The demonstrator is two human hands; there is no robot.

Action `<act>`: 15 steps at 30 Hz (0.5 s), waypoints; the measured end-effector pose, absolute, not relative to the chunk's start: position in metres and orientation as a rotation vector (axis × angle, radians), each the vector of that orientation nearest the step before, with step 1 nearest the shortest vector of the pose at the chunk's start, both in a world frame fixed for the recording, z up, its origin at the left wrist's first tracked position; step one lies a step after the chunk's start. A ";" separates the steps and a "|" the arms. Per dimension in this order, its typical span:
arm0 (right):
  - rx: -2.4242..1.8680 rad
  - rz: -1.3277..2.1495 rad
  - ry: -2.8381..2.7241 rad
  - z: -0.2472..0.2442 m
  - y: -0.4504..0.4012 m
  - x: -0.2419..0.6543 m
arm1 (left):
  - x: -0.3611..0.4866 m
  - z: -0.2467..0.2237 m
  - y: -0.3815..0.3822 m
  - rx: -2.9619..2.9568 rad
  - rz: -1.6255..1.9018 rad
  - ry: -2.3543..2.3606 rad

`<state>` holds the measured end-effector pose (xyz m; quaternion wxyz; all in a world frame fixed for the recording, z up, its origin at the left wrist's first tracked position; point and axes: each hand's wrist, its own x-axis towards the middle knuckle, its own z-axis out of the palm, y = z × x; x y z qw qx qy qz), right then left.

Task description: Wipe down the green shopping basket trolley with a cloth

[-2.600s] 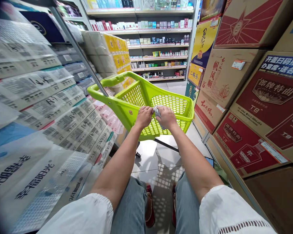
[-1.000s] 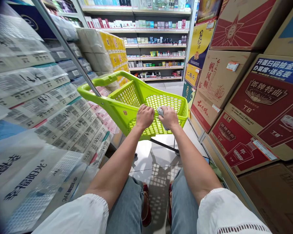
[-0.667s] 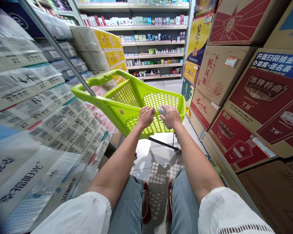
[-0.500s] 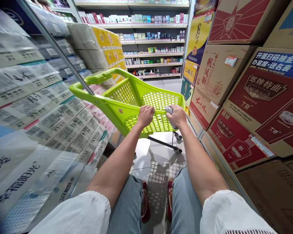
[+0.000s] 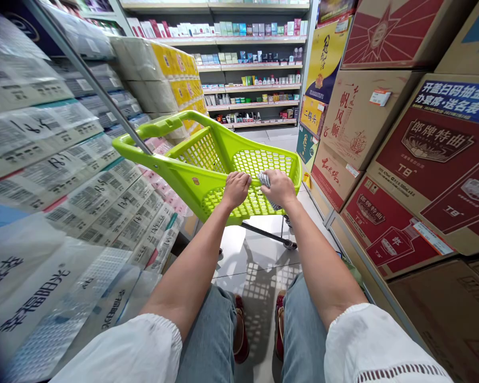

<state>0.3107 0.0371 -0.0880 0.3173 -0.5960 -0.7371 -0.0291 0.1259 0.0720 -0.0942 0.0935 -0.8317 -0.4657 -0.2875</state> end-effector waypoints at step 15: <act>-1.509 -0.123 -1.990 -0.085 0.043 0.278 | 0.122 -0.098 0.077 -2.472 -0.864 -1.366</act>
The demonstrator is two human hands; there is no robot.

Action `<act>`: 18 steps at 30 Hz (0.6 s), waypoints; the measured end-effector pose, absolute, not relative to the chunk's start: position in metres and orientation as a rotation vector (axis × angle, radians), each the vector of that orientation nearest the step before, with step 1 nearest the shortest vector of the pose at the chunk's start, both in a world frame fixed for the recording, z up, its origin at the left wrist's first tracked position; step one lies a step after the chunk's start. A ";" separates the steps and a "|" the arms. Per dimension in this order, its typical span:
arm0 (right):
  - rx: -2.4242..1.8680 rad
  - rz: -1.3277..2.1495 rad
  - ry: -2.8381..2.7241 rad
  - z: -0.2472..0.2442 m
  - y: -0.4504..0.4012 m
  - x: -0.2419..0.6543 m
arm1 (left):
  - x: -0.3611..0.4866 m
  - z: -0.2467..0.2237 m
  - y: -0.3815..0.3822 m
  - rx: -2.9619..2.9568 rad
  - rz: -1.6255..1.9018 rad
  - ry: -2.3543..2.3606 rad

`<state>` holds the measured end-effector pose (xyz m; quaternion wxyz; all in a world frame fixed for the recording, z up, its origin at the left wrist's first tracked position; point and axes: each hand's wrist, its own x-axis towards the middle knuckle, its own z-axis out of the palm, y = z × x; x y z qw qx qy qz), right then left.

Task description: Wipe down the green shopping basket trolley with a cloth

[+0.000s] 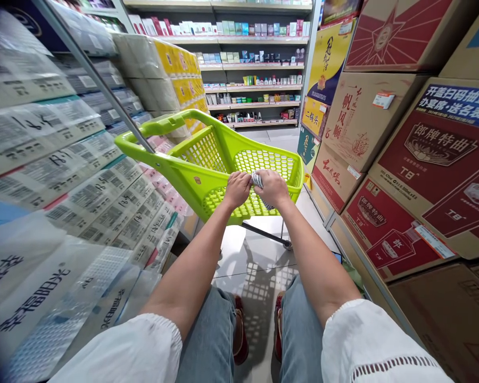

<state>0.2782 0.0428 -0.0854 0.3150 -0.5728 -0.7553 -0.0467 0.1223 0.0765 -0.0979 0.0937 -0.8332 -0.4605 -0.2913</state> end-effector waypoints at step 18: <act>-1.580 -0.100 -1.872 -0.098 0.038 0.283 | 0.148 -0.101 0.078 -2.584 -0.757 -1.289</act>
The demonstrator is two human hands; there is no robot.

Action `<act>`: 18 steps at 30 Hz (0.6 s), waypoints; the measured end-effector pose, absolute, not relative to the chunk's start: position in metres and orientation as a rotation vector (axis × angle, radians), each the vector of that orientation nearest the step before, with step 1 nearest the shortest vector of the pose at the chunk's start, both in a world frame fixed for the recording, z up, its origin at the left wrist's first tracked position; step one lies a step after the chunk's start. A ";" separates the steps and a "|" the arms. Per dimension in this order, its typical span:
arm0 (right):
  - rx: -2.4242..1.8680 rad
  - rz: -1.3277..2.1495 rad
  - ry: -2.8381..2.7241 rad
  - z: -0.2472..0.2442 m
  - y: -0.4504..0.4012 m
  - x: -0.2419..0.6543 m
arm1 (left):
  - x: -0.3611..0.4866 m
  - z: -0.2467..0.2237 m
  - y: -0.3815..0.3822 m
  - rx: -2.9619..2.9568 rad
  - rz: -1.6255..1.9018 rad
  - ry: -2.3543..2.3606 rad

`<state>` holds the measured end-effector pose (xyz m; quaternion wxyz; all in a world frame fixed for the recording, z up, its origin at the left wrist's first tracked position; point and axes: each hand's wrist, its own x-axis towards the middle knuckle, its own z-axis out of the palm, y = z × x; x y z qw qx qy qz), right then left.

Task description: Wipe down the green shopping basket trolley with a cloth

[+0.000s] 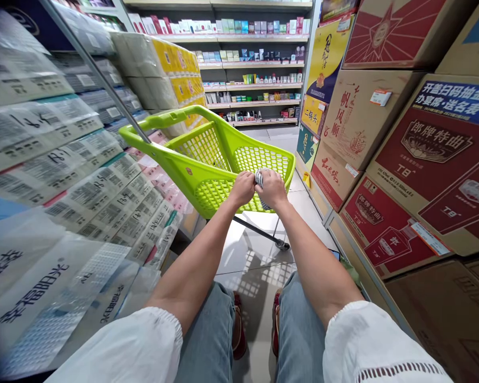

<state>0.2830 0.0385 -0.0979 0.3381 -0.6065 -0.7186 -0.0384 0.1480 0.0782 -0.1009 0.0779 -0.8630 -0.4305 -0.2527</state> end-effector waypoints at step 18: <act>-1.492 -0.106 -1.970 -0.099 0.045 0.285 | 0.145 -0.112 0.084 -2.533 -0.851 -1.347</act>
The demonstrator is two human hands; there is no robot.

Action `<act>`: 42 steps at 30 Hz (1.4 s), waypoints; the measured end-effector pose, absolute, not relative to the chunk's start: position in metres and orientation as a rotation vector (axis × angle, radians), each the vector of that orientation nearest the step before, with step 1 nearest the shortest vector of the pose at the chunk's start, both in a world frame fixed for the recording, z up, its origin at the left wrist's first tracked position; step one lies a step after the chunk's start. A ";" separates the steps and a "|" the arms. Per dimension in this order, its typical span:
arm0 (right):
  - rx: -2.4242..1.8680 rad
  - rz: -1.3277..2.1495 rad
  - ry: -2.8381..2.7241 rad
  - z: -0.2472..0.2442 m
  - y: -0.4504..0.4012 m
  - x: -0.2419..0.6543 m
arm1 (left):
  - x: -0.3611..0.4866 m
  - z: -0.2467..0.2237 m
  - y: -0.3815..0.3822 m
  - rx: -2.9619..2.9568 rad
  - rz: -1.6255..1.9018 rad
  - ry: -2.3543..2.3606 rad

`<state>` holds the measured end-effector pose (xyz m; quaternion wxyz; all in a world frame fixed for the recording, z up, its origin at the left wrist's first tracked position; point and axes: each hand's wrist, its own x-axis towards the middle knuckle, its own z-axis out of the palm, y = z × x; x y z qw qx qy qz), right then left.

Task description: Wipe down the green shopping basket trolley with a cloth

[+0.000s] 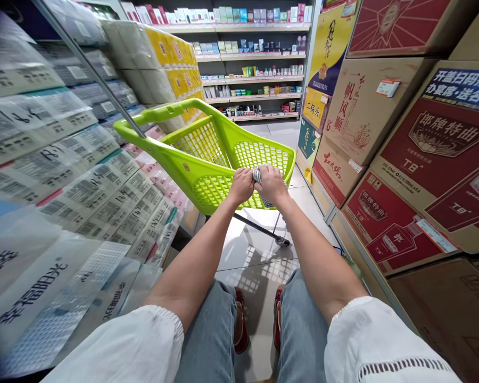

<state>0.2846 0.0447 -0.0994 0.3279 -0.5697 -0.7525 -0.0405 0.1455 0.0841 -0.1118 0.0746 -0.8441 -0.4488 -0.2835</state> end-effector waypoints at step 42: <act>-1.183 0.180 -2.182 -0.103 0.051 0.362 | 0.155 -0.111 0.067 -2.639 -0.863 -1.231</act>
